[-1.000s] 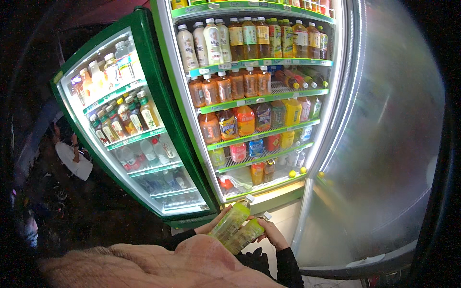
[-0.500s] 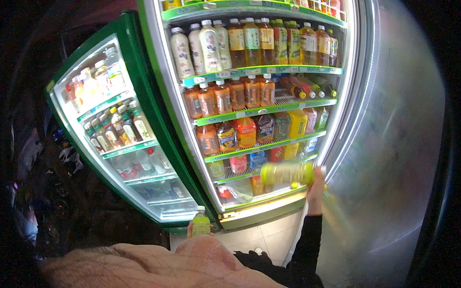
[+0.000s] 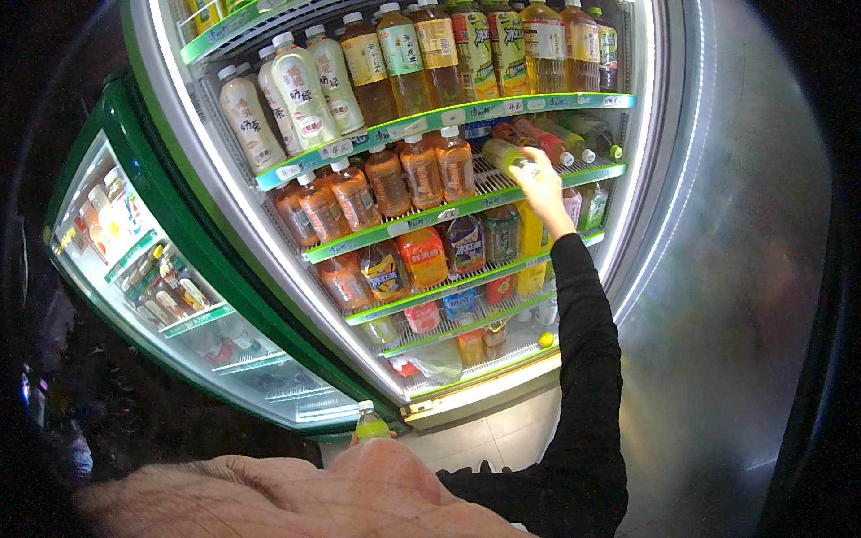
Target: The person wipes a yellow-labeled plastic bottle with a brown cloth, repeatedly rotating and rubbing the bottle. After wiping, the person places the bottle into a glass-door refrigerator.
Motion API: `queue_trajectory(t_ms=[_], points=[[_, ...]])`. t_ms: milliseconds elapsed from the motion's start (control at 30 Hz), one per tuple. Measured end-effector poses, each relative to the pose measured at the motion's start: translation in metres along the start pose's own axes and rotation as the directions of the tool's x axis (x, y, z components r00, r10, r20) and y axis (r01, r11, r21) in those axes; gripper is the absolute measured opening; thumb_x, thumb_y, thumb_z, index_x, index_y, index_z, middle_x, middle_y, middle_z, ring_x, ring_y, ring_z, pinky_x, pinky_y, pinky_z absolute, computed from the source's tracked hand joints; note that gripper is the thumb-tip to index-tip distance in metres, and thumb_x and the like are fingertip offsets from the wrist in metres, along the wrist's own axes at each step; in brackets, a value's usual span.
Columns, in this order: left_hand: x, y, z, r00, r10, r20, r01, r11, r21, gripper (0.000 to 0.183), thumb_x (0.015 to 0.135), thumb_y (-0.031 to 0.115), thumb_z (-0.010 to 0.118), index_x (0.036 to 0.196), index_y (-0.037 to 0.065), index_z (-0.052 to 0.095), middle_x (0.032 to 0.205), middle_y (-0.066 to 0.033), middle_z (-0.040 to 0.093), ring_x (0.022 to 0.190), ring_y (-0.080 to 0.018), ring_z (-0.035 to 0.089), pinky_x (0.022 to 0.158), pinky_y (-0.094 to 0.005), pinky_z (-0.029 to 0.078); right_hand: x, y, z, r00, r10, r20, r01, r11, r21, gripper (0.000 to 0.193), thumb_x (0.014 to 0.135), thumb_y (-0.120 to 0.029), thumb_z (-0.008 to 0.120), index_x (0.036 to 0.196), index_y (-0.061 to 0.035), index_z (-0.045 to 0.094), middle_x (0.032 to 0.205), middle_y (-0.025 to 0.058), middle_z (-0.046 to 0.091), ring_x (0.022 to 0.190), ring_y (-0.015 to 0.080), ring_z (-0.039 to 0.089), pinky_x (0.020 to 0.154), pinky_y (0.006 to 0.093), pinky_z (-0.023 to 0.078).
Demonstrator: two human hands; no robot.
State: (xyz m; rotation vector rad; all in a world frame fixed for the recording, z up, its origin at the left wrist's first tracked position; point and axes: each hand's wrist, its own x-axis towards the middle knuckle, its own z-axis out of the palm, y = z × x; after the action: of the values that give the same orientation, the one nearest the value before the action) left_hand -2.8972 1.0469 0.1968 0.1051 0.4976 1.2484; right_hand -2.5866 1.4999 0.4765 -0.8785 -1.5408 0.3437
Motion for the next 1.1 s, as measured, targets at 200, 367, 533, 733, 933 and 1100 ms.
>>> queue_trajectory(t_ms=[200, 367, 533, 733, 933, 1100], points=[[0.012, 0.005, 0.005, 1.000, -0.007, -0.021, 0.007, 1.000, 0.010, 0.086, 0.083, 0.077, 0.037, 0.130, 0.005, 0.045, 0.097, -0.0171, 0.064, 0.079, -0.0327, 0.065, 0.075, -0.0469, 0.052, 0.033, 0.055, 0.032, 0.981, -0.163, 0.106, 0.194, 0.857, -0.477, 0.041, 0.079, -0.014, 0.067, 0.117, -0.0014, 0.059, 0.106, 0.0231, 0.063, 0.097, 0.0382, 0.061, 0.083, 0.0428, 0.050], [0.023, 0.015, 0.025, 0.998, -0.048, 0.046, 0.047, 0.999, 0.021, 0.085, 0.084, 0.076, 0.037, 0.130, 0.005, 0.045, 0.097, -0.0173, 0.064, 0.079, -0.0327, 0.065, 0.075, -0.0464, 0.052, 0.041, 0.056, 0.035, 0.981, -0.141, 0.133, 0.193, 0.772, -0.606, 0.040, 0.079, -0.016, 0.067, 0.116, -0.0008, 0.059, 0.106, 0.0242, 0.063, 0.095, 0.0393, 0.062, 0.082, 0.0444, 0.050], [0.038, 0.030, 0.056, 0.979, -0.113, 0.167, 0.110, 0.994, 0.029, 0.083, 0.086, 0.072, 0.037, 0.134, 0.004, 0.042, 0.097, -0.0175, 0.065, 0.074, -0.0290, 0.063, 0.070, -0.0418, 0.052, -0.024, 0.006, 0.021, 0.933, -0.354, 0.067, 0.336, 0.786, -0.519, 0.047, 0.080, -0.013, 0.065, 0.124, -0.0024, 0.055, 0.125, 0.0214, 0.055, 0.114, 0.0371, 0.053, 0.097, 0.0433, 0.043], [0.064, 0.056, 0.096, 0.895, -0.416, 0.159, 0.347, 0.876, 0.335, 0.071, 0.094, 0.057, 0.035, 0.141, 0.004, 0.035, 0.121, -0.0236, 0.057, 0.076, -0.0279, 0.065, 0.065, -0.0365, 0.054, -0.235, -0.071, 0.054, 0.453, -0.428, 0.782, 0.486, 0.854, 0.186, 0.069, 0.069, 0.002, 0.065, 0.135, -0.0116, 0.048, 0.134, 0.0188, 0.046, 0.128, 0.0354, 0.043, 0.103, 0.0487, 0.037], [0.085, 0.083, 0.108, 0.813, -0.512, 0.278, 0.427, 0.848, 0.313, 0.079, 0.091, 0.063, 0.038, 0.146, 0.007, 0.029, 0.139, -0.0336, 0.035, 0.083, -0.0340, 0.064, 0.067, -0.0341, 0.057, -0.268, -0.077, 0.050, 0.420, -0.173, 0.891, 0.090, 0.985, 0.149, 0.039, 0.075, -0.012, 0.070, 0.110, -0.0063, 0.055, 0.103, 0.0147, 0.062, 0.104, 0.0318, 0.059, 0.086, 0.0381, 0.046], [0.093, 0.074, 0.145, 0.778, -0.388, 0.494, 0.345, 0.921, 0.180, 0.102, 0.081, 0.079, 0.040, 0.150, 0.009, 0.015, 0.144, -0.0446, 0.008, 0.102, -0.0438, 0.061, 0.078, -0.0382, 0.057, -0.280, -0.081, 0.036, 0.601, 0.107, 0.792, -0.402, 0.897, 0.183, 0.031, 0.075, -0.015, 0.073, 0.099, -0.0023, 0.058, 0.090, 0.0090, 0.066, 0.083, 0.0289, 0.065, 0.071, 0.0344, 0.051]])
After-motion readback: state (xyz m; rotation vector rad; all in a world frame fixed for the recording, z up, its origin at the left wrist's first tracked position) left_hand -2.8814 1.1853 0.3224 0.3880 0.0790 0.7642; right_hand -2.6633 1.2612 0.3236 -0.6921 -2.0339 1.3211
